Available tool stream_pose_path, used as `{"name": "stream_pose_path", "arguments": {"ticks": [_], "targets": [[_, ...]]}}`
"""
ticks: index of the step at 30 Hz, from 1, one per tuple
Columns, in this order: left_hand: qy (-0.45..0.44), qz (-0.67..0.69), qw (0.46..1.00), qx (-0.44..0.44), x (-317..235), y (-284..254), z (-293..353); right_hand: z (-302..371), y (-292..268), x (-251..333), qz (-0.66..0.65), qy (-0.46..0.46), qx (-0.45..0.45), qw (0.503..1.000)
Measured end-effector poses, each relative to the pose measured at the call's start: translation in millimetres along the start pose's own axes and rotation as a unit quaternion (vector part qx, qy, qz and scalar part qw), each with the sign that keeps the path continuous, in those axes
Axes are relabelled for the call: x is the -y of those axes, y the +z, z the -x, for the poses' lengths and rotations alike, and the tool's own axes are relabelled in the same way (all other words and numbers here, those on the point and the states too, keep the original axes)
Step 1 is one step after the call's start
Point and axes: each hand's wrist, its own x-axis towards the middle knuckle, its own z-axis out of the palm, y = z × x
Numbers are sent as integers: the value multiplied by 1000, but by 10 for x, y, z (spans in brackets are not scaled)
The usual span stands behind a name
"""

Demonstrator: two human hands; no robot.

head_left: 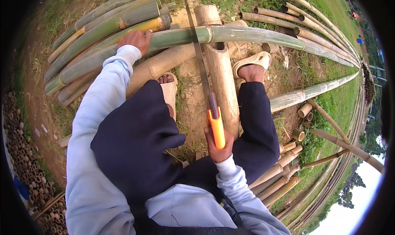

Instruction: The person uses a hand saw to cut bamboo poles into shorter sections. They position each pole on a support, saw through it, and then move the cut piece aside to prepare the next one.

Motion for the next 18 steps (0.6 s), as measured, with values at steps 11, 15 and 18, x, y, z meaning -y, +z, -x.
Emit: {"name": "stream_pose_path", "arguments": {"ticks": [11,15,18], "targets": [[-3,-5,1000,-16,42,-69,-106,617,-118,-49,-19,61,-13,998],[-3,-6,1000,-5,25,-117,-78,541,-184,102,39,12,2,999],[4,-8,1000,-11,-34,-89,-118,-694,233,-57,-23,-31,-10,999]]}}
